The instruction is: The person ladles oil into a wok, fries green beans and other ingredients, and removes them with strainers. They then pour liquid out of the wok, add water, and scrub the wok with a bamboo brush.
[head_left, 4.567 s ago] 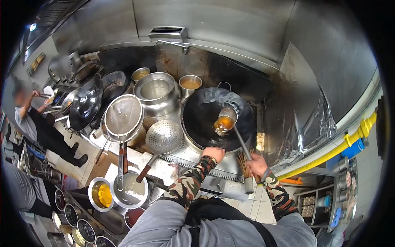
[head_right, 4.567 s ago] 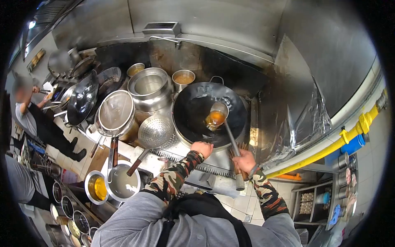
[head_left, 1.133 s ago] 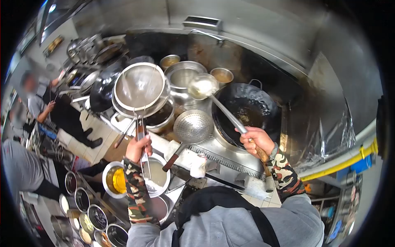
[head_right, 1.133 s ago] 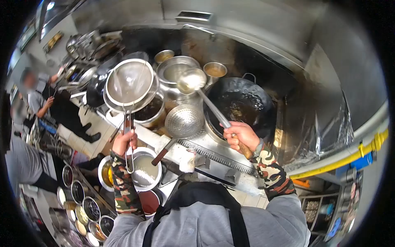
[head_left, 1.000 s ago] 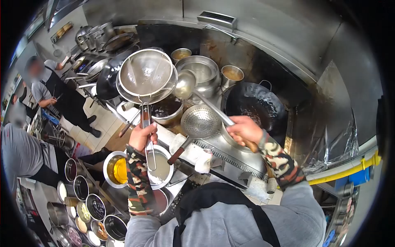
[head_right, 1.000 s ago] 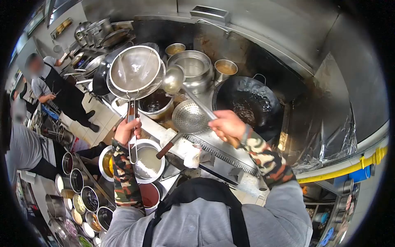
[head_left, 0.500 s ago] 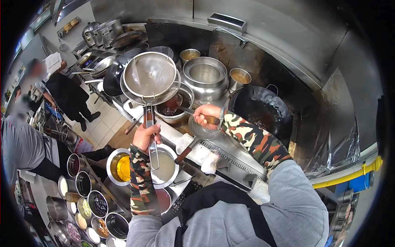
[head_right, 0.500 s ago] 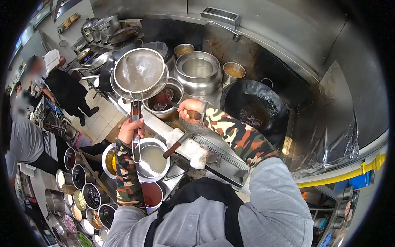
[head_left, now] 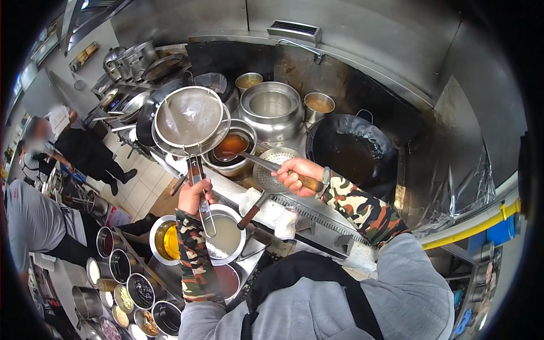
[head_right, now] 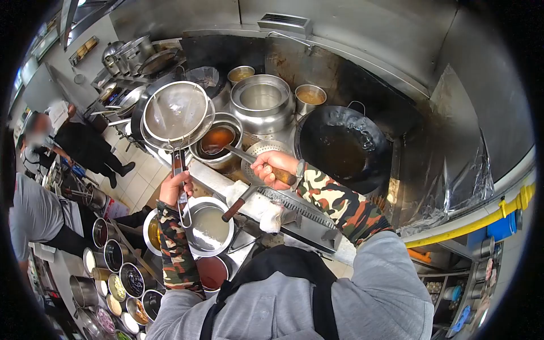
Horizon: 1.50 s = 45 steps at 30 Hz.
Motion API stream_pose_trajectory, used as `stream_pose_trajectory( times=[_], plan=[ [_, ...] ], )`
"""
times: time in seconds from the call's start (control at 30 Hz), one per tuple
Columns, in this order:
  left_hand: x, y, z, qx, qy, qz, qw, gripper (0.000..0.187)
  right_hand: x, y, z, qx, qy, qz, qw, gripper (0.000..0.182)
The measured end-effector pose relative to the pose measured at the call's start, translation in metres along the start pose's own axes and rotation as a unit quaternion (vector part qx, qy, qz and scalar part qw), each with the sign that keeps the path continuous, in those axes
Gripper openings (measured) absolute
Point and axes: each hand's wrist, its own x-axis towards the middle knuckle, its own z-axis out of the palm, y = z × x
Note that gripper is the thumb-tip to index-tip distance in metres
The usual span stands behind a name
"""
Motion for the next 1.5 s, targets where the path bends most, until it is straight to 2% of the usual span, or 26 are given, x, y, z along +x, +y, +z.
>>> stream_pose_trajectory(
  times=[0.1,0.17,0.33,0.43,0.57,0.7,0.77,0.87,0.97,1.0,1.07,1.1,1.13,1.17,1.2,1.23,1.27,1.3,1.33,1.37,1.43,1.47,1.5],
  plan=[
    [0.0,-0.001,-0.003,0.016,-0.013,0.004,1.0,0.016,-0.014,0.004,0.0,0.027,-0.017,0.008,0.999,0.02],
    [-0.001,-0.001,-0.004,0.018,-0.009,0.004,1.0,0.016,-0.026,0.008,0.002,0.019,-0.052,-0.001,0.998,0.007],
    [-0.004,-0.001,0.002,0.012,-0.002,0.017,1.0,0.013,-0.056,0.016,-0.008,0.047,-0.06,-0.019,0.997,0.023],
    [0.002,-0.007,-0.002,0.01,-0.012,-0.009,1.0,0.018,-0.076,0.022,-0.017,0.069,-0.073,-0.026,0.995,0.022],
    [0.01,-0.022,0.0,0.038,-0.029,-0.016,0.999,0.012,-0.111,0.036,-0.03,0.102,-0.06,-0.061,0.991,0.025],
    [0.015,-0.048,0.014,0.062,-0.025,-0.023,0.998,0.014,-0.148,0.049,-0.058,0.079,-0.056,-0.095,0.991,0.026],
    [0.027,-0.077,0.007,0.042,-0.039,-0.026,0.998,0.014,-0.168,0.058,-0.075,0.107,-0.048,-0.113,0.987,0.028],
    [0.047,-0.109,-0.009,-0.056,-0.053,-0.13,0.989,0.017,-0.201,0.071,-0.086,0.133,-0.018,-0.15,0.98,0.029],
    [0.048,-0.121,-0.007,-0.067,-0.003,-0.129,0.989,0.021,-0.222,0.078,-0.117,0.161,0.001,-0.162,0.974,0.03],
    [0.049,-0.122,-0.01,-0.086,0.004,-0.125,0.988,0.024,-0.225,0.08,-0.127,0.161,0.033,-0.175,0.971,0.029],
    [0.048,-0.118,-0.012,-0.135,-0.031,-0.107,0.985,0.034,-0.224,0.081,-0.15,0.128,0.115,-0.197,0.965,0.019],
    [0.046,-0.114,-0.012,-0.155,-0.046,-0.108,0.981,0.038,-0.22,0.084,-0.159,0.13,0.117,-0.2,0.964,0.019],
    [0.044,-0.11,-0.012,-0.169,-0.062,-0.113,0.977,0.049,-0.215,0.087,-0.163,-0.008,0.232,-0.233,0.944,0.015],
    [0.041,-0.108,-0.01,-0.188,-0.047,-0.139,0.971,0.049,-0.21,0.09,-0.169,-0.146,0.339,-0.257,0.893,0.01],
    [0.038,-0.105,-0.008,-0.178,-0.042,-0.164,0.969,0.047,-0.208,0.093,-0.18,-0.211,0.398,-0.252,0.857,0.014],
    [0.033,-0.099,-0.003,-0.167,-0.036,-0.189,0.967,0.045,-0.207,0.097,-0.195,-0.208,0.398,-0.252,0.857,0.014],
    [0.037,-0.1,-0.004,-0.165,-0.035,-0.191,0.967,0.045,-0.208,0.1,-0.208,-0.361,0.459,-0.267,0.767,0.022],
    [0.043,-0.102,-0.007,-0.179,-0.053,-0.208,0.96,0.04,-0.208,0.103,-0.22,-0.501,0.504,-0.272,0.649,0.029],
    [0.047,-0.103,-0.011,-0.192,-0.071,-0.227,0.952,0.036,-0.21,0.107,-0.208,-0.609,0.491,-0.38,0.494,0.042],
    [0.051,-0.101,-0.016,-0.232,-0.111,-0.255,0.932,0.028,-0.212,0.108,-0.186,-0.606,0.492,-0.379,0.497,0.042],
    [0.055,-0.097,-0.019,-0.147,-0.084,-0.22,0.961,0.022,-0.21,0.106,-0.147,-0.605,0.6,-0.291,0.435,0.044],
    [0.05,-0.088,-0.014,-0.143,-0.084,-0.222,0.961,0.022,-0.203,0.104,-0.142,-0.633,0.578,-0.352,0.376,0.036],
    [0.042,-0.079,-0.008,-0.096,-0.062,-0.198,0.974,0.02,-0.2,0.1,-0.132,-0.631,0.578,-0.352,0.379,0.036]
  ],
)
